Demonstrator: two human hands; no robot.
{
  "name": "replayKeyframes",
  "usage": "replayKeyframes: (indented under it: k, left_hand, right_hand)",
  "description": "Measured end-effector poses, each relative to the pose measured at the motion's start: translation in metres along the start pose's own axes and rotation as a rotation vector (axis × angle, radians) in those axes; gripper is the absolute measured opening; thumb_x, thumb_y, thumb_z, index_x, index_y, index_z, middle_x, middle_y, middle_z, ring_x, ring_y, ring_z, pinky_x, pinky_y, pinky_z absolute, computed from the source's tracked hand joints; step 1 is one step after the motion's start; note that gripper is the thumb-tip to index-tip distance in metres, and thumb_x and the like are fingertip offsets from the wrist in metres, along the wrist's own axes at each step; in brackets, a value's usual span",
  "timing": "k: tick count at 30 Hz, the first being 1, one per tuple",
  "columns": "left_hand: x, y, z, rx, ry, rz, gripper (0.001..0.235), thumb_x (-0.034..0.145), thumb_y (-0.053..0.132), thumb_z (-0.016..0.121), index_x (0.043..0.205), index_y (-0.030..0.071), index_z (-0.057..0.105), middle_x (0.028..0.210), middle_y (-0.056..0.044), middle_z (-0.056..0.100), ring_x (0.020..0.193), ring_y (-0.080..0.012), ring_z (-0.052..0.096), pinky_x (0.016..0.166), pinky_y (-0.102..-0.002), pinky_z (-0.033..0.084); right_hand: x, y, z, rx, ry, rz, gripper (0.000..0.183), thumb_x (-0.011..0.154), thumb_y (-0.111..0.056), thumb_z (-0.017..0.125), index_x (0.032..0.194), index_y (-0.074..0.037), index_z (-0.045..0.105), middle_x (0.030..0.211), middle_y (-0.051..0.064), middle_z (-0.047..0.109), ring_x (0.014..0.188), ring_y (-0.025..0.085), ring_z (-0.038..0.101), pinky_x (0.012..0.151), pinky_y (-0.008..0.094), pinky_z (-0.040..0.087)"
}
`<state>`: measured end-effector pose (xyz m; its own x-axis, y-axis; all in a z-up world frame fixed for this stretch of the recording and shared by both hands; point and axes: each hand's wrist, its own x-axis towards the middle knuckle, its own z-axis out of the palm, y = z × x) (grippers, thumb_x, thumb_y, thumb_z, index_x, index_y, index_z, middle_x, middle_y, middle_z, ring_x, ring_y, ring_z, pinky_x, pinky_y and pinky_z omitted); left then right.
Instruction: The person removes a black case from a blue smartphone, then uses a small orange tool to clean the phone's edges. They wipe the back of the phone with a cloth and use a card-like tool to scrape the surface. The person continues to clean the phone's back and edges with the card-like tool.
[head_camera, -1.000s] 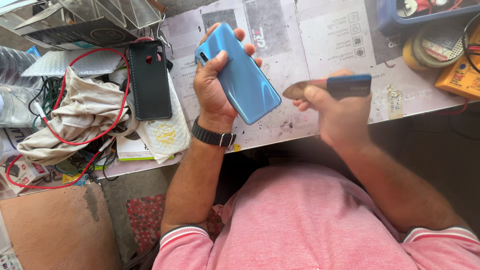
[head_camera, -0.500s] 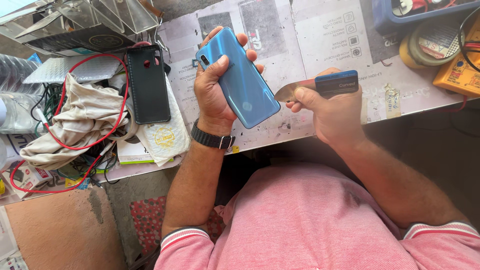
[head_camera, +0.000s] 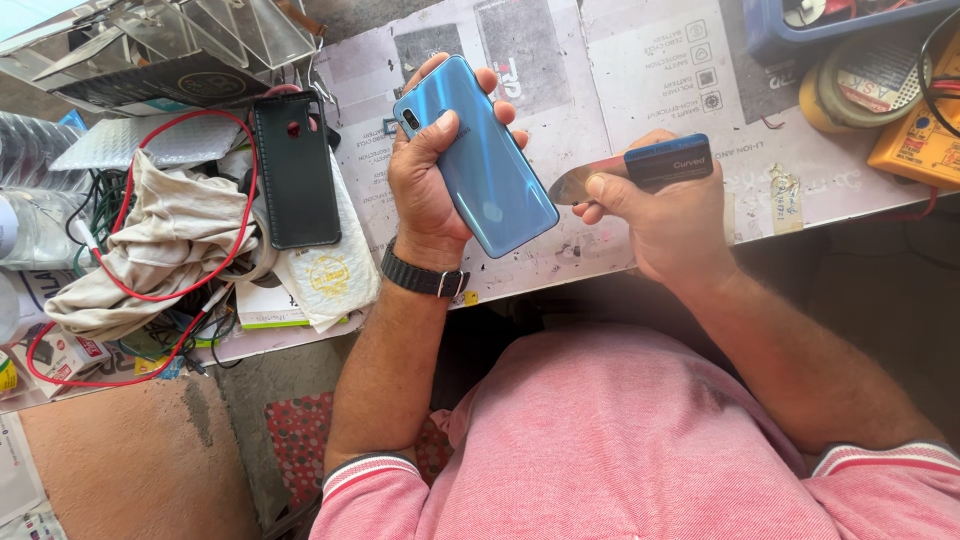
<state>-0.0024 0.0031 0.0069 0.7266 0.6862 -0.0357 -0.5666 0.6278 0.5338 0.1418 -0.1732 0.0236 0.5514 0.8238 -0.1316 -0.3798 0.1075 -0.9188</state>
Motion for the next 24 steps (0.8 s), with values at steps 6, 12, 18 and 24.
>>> replayKeyframes:
  k: [6, 12, 18, 24]
  left_hand:
    - [0.001, 0.000, 0.001, 0.026, -0.015, -0.003, 0.061, 0.094, 0.008, 0.065, 0.151, 0.011, 0.042, 0.131, -0.024, 0.060, 0.110, -0.0333, 0.070, 0.092, -0.054, 0.065]
    - [0.001, 0.000, 0.003, 0.027, -0.023, 0.002, 0.060, 0.095, 0.006, 0.065, 0.150, 0.010, 0.042, 0.130, -0.026, 0.060, 0.107, -0.0343, 0.071, 0.090, -0.055, 0.065]
    - [0.000, -0.002, 0.002, 0.017, -0.040, -0.012, 0.058, 0.095, 0.006, 0.065, 0.149, 0.009, 0.043, 0.130, -0.026, 0.060, 0.107, -0.0346, 0.071, 0.089, -0.055, 0.065]
    - [0.001, 0.000, 0.002, 0.023, -0.017, -0.004, 0.059, 0.096, 0.009, 0.064, 0.151, 0.012, 0.042, 0.132, -0.023, 0.059, 0.110, -0.0332, 0.071, 0.093, -0.054, 0.065]
  right_hand:
    - [0.003, -0.008, 0.001, -0.203, -0.028, -0.055, 0.011, 0.092, 0.006, 0.071, 0.097, 0.003, 0.062, 0.091, 0.016, 0.073, 0.076, 0.017, 0.073, 0.072, 0.031, 0.063]
    - [0.002, -0.023, 0.001, -0.531, -0.097, -0.167, 0.010, 0.093, 0.001, 0.076, 0.095, 0.001, 0.066, 0.082, 0.010, 0.074, 0.075, 0.011, 0.071, 0.068, 0.025, 0.059]
    - [0.004, -0.029, -0.004, -0.572, -0.181, -0.141, 0.009, 0.093, -0.001, 0.075, 0.093, 0.001, 0.066, 0.081, 0.009, 0.075, 0.072, 0.011, 0.071, 0.066, 0.024, 0.058]
    - [0.001, -0.002, 0.001, -0.125, -0.163, 0.139, 0.008, 0.090, 0.002, 0.073, 0.096, 0.003, 0.068, 0.086, 0.015, 0.074, 0.073, 0.018, 0.072, 0.068, 0.031, 0.062]
